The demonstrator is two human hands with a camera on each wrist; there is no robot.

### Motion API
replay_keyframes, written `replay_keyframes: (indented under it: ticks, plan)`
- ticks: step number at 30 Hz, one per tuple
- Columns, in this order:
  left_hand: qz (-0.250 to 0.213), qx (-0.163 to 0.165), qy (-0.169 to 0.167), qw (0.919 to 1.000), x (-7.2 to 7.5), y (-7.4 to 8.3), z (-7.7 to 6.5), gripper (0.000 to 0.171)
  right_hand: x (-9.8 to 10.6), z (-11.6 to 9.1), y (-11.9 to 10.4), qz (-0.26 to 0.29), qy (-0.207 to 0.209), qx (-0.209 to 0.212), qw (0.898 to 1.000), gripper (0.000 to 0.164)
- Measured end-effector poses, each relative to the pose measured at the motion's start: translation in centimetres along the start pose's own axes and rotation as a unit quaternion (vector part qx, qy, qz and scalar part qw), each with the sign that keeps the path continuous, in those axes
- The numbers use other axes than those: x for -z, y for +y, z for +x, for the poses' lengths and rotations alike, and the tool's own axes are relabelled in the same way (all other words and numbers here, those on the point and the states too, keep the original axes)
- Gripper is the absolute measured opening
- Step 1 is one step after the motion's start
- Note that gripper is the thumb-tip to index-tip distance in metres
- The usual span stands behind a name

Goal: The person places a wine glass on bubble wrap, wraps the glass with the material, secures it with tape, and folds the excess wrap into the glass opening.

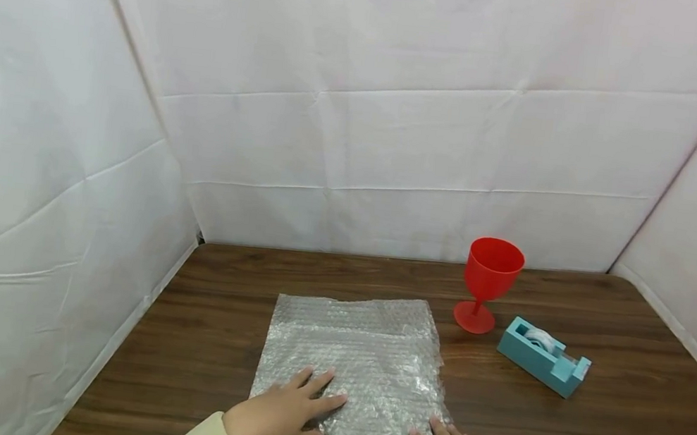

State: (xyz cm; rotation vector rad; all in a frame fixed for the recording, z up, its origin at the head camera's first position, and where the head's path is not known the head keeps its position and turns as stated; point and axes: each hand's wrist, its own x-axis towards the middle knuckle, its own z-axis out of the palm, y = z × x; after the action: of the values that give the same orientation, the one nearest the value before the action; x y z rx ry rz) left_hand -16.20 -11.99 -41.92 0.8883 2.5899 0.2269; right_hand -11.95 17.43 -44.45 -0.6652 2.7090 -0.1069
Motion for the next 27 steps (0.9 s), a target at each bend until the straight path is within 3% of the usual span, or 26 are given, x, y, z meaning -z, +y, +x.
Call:
replay_keyframes:
  ticks: [6, 11, 14, 16, 19, 23, 27]
  plan:
    - [-0.003, 0.005, 0.002, 1.0000, 0.1, 0.3, 0.5, 0.061, 0.0, -0.3, 0.3, -0.023, 0.024, -0.006, 0.999, 0.059]
    - [-0.021, 0.006, -0.001, 0.9998, 0.8, 0.3, -0.3, 0.061, 0.4, -0.5, 0.3, -0.007, 0.032, 0.017, 0.999, 0.061]
    - [-0.028, -0.008, 0.021, 0.9994, 2.0, 0.4, -0.6, 0.060, 1.5, -1.1, 0.5, 0.007, 0.057, 0.037, 0.998, 0.064]
    - [-0.032, -0.018, 0.046, 0.9983, 3.0, 0.6, -0.6, 0.061, 2.6, -1.7, 0.5, 0.003, 0.096, 0.051, 0.994, 0.066]
    - [-0.057, -0.032, 0.094, 0.9934, 4.7, 1.1, -0.2, 0.065, 4.4, -2.6, 0.5, -0.008, 0.192, 0.054, 0.980, 0.066]
    - [-0.104, -0.056, 0.168, 0.9787, 6.5, 2.4, 1.2, 0.073, 6.5, -3.1, 0.9, 0.013, 0.323, 0.042, 0.945, 0.069]
    - [-0.171, -0.074, 0.220, 0.9577, 7.6, 3.7, 3.5, 0.076, 8.1, -2.6, 2.2, 0.077, 0.383, 0.032, 0.920, 0.080]
